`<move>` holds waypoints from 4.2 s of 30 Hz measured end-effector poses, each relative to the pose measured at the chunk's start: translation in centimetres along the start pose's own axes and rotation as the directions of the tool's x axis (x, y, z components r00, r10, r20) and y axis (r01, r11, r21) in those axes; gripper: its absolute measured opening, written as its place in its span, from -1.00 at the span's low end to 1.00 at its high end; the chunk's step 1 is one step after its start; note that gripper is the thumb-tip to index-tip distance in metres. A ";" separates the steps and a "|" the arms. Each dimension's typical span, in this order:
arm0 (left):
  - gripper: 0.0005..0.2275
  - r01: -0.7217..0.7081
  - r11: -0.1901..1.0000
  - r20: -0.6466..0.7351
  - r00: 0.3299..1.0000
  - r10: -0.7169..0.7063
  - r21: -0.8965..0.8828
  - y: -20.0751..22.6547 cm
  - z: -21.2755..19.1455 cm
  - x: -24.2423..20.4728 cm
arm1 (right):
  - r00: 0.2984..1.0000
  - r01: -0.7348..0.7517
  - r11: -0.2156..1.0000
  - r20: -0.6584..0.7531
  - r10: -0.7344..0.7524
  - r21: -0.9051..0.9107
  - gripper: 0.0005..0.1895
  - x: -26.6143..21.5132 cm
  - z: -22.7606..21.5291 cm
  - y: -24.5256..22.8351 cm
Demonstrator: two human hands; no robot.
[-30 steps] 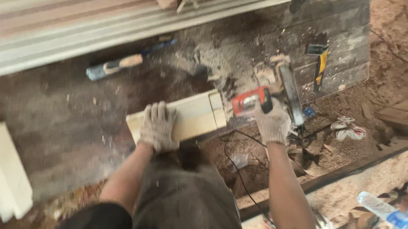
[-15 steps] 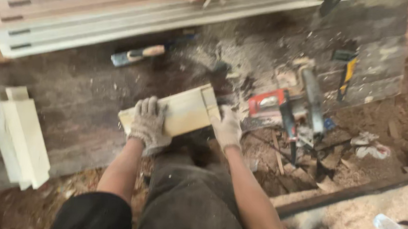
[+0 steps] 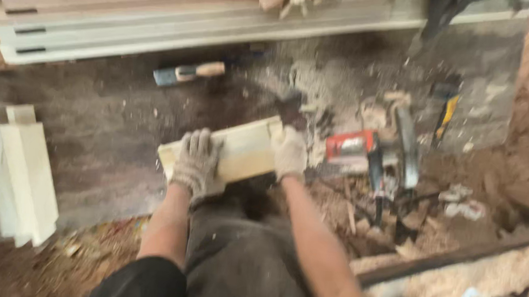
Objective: The person uses a circular saw to cut several pieces of light-colored wood on a workbench. They repeatedly position the wood, cut it, and stack the cut pieces on the bench.
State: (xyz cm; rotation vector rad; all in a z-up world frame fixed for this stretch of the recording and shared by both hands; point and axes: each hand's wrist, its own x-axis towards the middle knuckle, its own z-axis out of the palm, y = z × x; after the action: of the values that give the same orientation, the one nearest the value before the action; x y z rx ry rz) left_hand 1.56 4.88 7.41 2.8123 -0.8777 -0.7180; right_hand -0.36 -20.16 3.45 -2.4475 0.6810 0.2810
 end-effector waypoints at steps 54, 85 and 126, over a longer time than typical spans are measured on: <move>-0.51 0.538 -0.062 0.377 0.499 -0.780 -0.840 -1.0 0.6 -9.2 | 0.968 0.224 0.968 0.137 -0.209 -0.110 -0.62 -0.5 0.3 5.8; -0.61 0.360 -0.353 0.490 0.437 -0.754 -0.864 -1.7 11.0 -10.1 | 0.988 -0.104 0.919 0.146 0.051 0.381 -0.60 -3.9 -1.9 8.2; 0.01 -0.043 0.999 0.270 0.962 0.046 -0.017 4.8 -1.0 3.6 | 0.615 0.515 0.776 0.473 -0.631 0.365 -0.78 -11.9 -4.1 1.5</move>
State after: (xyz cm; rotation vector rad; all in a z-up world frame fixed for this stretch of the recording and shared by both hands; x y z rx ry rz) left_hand 2.19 -1.16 7.96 2.7152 -0.9686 -1.1168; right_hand -11.04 -18.77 10.14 -2.0742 -0.3505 0.6192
